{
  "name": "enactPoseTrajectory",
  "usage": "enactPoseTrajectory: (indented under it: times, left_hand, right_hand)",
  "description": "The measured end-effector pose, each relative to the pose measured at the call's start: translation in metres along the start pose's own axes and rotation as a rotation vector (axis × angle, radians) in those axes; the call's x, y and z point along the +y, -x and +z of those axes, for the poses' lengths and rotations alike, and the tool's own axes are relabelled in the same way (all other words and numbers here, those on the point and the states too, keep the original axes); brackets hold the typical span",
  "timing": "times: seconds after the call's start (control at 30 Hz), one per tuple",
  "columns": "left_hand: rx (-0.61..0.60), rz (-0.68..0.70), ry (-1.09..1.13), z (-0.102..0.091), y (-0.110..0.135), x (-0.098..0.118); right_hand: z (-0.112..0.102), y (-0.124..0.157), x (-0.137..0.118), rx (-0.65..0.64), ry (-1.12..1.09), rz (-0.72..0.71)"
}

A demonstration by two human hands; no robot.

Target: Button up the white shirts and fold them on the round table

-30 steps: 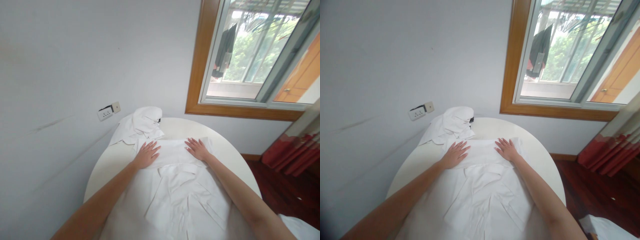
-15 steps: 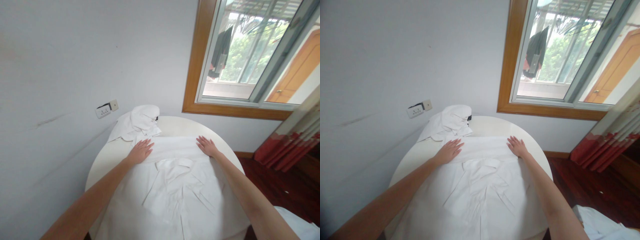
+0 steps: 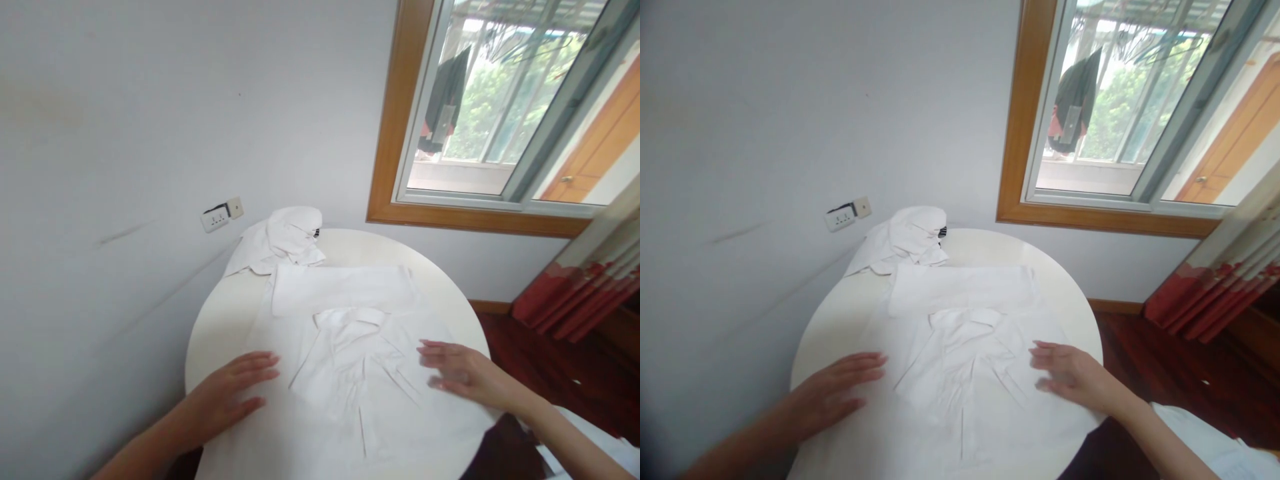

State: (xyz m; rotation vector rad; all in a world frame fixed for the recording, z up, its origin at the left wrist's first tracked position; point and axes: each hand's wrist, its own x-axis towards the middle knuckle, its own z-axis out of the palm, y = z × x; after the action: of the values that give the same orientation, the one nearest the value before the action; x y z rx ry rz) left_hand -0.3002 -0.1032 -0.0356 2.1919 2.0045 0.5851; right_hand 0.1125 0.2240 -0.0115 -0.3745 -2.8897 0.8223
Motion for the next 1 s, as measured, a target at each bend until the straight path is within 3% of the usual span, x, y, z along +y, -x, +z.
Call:
enactPoseTrajectory:
  times: [0.13,0.23,0.53,0.73,1.0]
  left_hand:
    - [-0.072,0.025,-0.092,0.011,0.042,0.017]
    - [-0.077,0.006,-0.137,0.011,0.058,0.027]
    - [-0.104,0.033,-0.173,0.007,0.058,0.033]
    - [-0.177,0.001,-0.085,-0.01,0.062,0.039]
    - [-0.039,-0.162,0.068,-0.02,0.066,0.044]
  right_hand:
    - [0.018,0.037,-0.008,-0.02,0.067,0.023]
    - [0.024,0.054,-0.006,-0.035,0.132,0.035]
    - [0.029,0.063,-0.01,-0.018,0.121,0.058]
    - [0.034,0.077,-0.005,0.001,0.121,0.064]
    - [0.032,0.097,0.009,0.058,0.115,0.097]
